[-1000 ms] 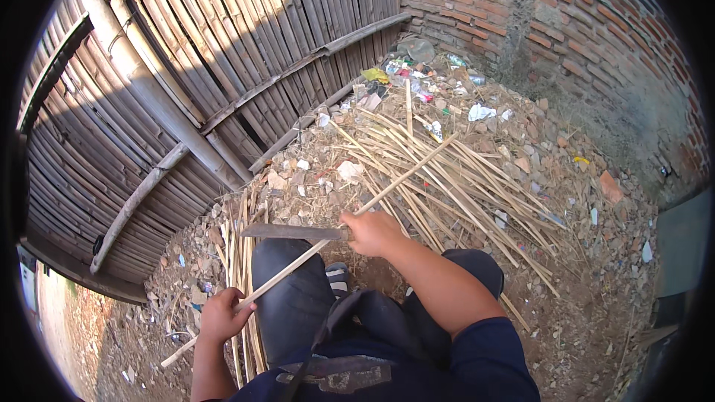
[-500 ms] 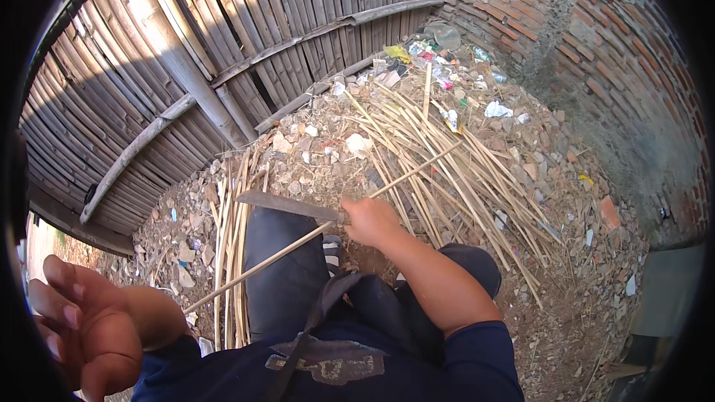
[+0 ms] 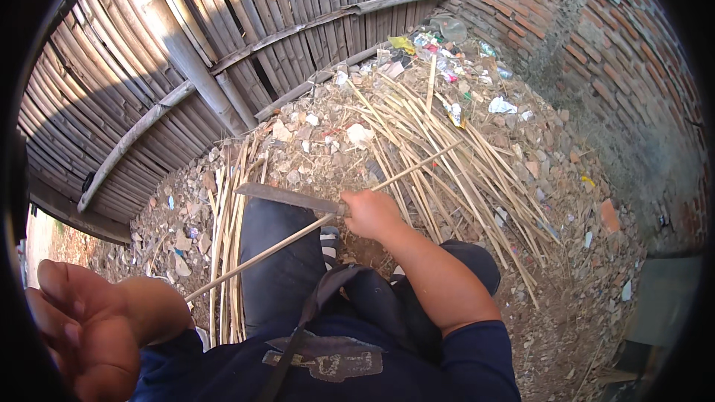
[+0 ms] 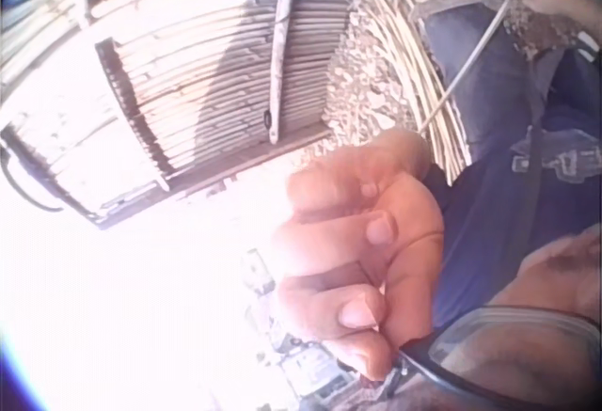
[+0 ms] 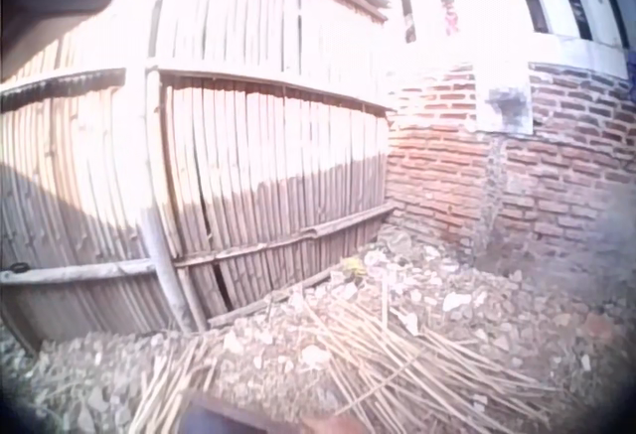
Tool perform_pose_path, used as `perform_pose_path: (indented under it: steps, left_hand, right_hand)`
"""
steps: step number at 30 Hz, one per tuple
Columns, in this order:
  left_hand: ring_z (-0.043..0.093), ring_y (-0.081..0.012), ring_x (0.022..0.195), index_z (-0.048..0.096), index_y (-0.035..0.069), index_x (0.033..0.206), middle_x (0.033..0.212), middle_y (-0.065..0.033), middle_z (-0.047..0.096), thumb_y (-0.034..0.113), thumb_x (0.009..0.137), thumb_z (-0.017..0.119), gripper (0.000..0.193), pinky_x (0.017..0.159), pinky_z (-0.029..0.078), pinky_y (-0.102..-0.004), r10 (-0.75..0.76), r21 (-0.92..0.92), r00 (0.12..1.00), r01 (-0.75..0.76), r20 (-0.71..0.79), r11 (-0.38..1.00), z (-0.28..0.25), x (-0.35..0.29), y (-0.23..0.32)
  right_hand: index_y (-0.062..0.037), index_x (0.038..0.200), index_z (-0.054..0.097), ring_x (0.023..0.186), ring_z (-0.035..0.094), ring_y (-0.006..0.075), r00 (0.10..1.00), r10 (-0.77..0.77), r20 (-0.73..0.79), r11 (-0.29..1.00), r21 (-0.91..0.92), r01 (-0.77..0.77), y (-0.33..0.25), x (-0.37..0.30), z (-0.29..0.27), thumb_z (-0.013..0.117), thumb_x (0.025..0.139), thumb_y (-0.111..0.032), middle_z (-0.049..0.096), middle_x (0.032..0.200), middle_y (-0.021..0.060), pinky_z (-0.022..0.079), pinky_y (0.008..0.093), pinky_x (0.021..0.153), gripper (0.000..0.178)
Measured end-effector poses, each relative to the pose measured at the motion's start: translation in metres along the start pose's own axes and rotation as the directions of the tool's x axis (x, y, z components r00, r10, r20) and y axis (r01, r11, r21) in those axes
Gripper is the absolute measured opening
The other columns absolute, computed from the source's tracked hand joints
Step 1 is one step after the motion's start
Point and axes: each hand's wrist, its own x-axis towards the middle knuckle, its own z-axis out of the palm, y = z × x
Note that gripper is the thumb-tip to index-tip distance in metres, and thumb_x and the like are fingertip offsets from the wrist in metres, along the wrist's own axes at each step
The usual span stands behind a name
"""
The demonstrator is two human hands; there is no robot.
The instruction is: The person uses a blade to shave the surface of a bamboo strip, repeating the motion along its length.
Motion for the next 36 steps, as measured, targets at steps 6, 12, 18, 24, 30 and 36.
perform_pose_path:
  steps: [6, 12, 18, 24, 30, 36]
  left_hand:
    - [0.05, -0.0146, 0.077, 0.06, 0.021, 0.133, 0.11, 0.0041, 0.053, 0.036, 0.098, 0.071, 0.04, 0.061, 0.035, -0.0296, 0.111, 0.011, 0.988, -0.11, -0.103, 0.994, 0.002, -0.014, -0.013]
    - [0.051, -0.0169, 0.072, 0.062, 0.015, 0.119, 0.095, 0.0003, 0.051, 0.039, 0.089, 0.08, 0.042, 0.059, 0.037, -0.0324, 0.107, 0.023, 0.951, -0.105, -0.289, 0.994, 0.022, -0.031, -0.022]
    - [0.063, -0.0356, 0.097, 0.059, -0.002, 0.127, 0.118, -0.0203, 0.059, 0.045, 0.084, 0.083, 0.068, 0.083, 0.052, -0.0421, -0.645, 0.464, 0.62, 0.456, 0.447, 0.76, 0.04, -0.112, -0.037]
    - [0.061, -0.0411, 0.11, 0.06, 0.001, 0.127, 0.118, -0.0209, 0.061, 0.041, 0.09, 0.076, 0.057, 0.093, 0.049, -0.0499, -0.886, 0.75, 0.183, 0.477, 0.426, 0.458, 0.007, -0.228, 0.012]
    - [0.068, -0.0397, 0.075, 0.064, 0.004, 0.101, 0.085, -0.0164, 0.068, 0.03, 0.093, 0.073, 0.029, 0.072, 0.053, -0.0506, -0.93, 0.796, 0.178, 0.482, 0.321, 0.367, -0.007, -0.287, 0.015]
    - [0.067, -0.0427, 0.07, 0.064, 0.003, 0.086, 0.073, -0.0203, 0.067, 0.029, 0.098, 0.069, 0.029, 0.064, 0.051, -0.0511, -0.956, 0.736, 0.033, 0.63, 0.292, 0.247, 0.013, -0.271, 0.005]
  right_hand:
    - [-0.0094, 0.098, 0.066, 0.084, 0.072, 0.0392, 0.999, -0.024, -0.028, 1.0, 0.006, 0.024, -0.001, 0.002, 0.001, 0.075, 0.079, -0.024, 0.072, 0.082, 0.0175, 0.057, 0.0525, 0.074, 0.026]
    - [-0.0098, 0.099, 0.066, 0.085, 0.072, 0.0395, 0.999, 0.024, 0.034, 1.0, 0.004, -0.024, -0.005, 0.005, -0.004, 0.074, 0.079, -0.024, 0.072, 0.083, 0.0175, 0.057, 0.0523, 0.075, 0.026]
    - [-0.0114, 0.101, 0.067, 0.085, 0.072, 0.0389, 0.997, 0.068, -0.027, 0.998, 0.02, -0.068, 0.003, -0.003, -0.006, 0.075, 0.078, -0.024, 0.072, 0.082, 0.0171, 0.057, 0.0515, 0.075, 0.028]
    - [-0.012, 0.105, 0.068, 0.085, 0.072, 0.0372, 0.986, 0.117, -0.117, 0.991, 0.076, -0.109, 0.001, 0.005, -0.024, 0.074, 0.079, -0.023, 0.073, 0.085, 0.0155, 0.057, 0.0499, 0.077, 0.029]
    - [-0.0138, 0.115, 0.067, 0.083, 0.072, 0.0371, 0.98, 0.161, -0.114, 0.987, 0.038, -0.158, 0.011, 0.002, -0.034, 0.078, 0.077, -0.025, 0.072, 0.081, 0.0149, 0.056, 0.0499, 0.073, 0.041]
    - [-0.0112, 0.118, 0.06, 0.092, 0.072, 0.0382, 0.995, 0.096, -0.022, 0.993, 0.067, -0.094, 0.002, -0.025, -0.063, 0.077, 0.083, -0.028, 0.073, 0.091, 0.0161, 0.056, 0.0504, 0.077, 0.042]
